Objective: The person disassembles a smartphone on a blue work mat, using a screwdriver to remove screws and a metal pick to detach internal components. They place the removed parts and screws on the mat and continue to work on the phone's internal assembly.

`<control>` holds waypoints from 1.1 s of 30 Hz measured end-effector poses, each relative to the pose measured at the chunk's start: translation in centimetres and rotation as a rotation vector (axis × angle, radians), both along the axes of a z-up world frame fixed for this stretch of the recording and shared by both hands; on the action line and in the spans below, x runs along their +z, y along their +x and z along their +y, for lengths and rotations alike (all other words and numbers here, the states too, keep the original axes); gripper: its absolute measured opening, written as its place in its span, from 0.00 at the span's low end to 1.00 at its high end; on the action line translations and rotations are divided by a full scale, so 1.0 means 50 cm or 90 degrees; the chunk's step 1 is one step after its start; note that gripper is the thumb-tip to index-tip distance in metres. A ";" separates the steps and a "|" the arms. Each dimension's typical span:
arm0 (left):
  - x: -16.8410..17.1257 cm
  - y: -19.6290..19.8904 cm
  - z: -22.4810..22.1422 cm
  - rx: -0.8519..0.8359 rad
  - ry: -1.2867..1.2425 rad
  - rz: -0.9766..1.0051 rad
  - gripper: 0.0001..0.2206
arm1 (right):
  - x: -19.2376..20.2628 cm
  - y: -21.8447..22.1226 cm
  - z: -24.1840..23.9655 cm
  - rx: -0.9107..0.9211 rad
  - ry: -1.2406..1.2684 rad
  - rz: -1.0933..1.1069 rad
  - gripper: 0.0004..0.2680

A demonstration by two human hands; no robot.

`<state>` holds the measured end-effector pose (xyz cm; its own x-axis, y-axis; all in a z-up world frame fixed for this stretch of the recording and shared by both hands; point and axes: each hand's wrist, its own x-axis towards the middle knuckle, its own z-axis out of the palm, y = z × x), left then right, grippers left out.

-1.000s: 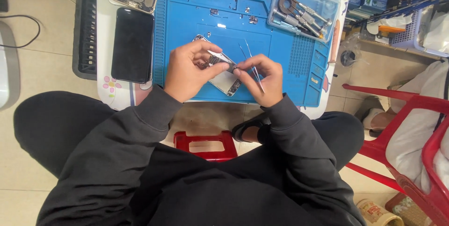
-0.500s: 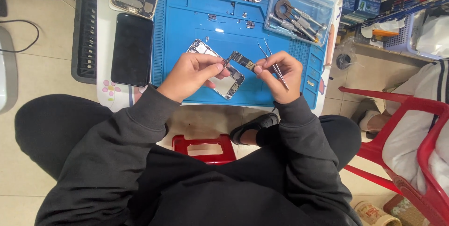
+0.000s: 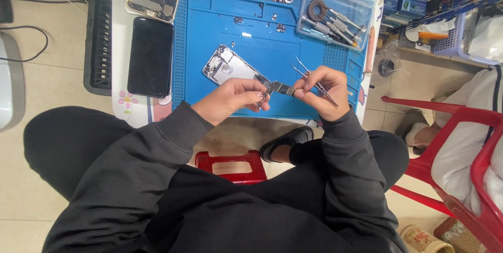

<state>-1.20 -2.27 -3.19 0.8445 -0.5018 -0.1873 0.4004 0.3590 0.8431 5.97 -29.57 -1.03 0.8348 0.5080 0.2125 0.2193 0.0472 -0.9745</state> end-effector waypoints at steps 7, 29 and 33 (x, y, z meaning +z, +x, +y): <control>-0.015 -0.018 -0.043 0.003 -0.107 0.104 0.11 | 0.010 -0.011 -0.012 -0.007 0.004 -0.056 0.10; 0.056 -0.004 -0.039 0.221 0.581 -0.632 0.02 | -0.039 -0.045 0.035 -0.435 -0.156 -0.188 0.07; 0.037 0.003 -0.035 0.204 0.641 -0.633 0.03 | -0.027 -0.047 0.067 -0.417 -0.263 -0.282 0.05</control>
<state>-1.06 -4.01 -1.32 0.8815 -0.2821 0.3786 -0.4710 -0.5818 0.6631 3.60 -26.24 -2.40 0.8689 0.0656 0.4906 0.4402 -0.5558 -0.7052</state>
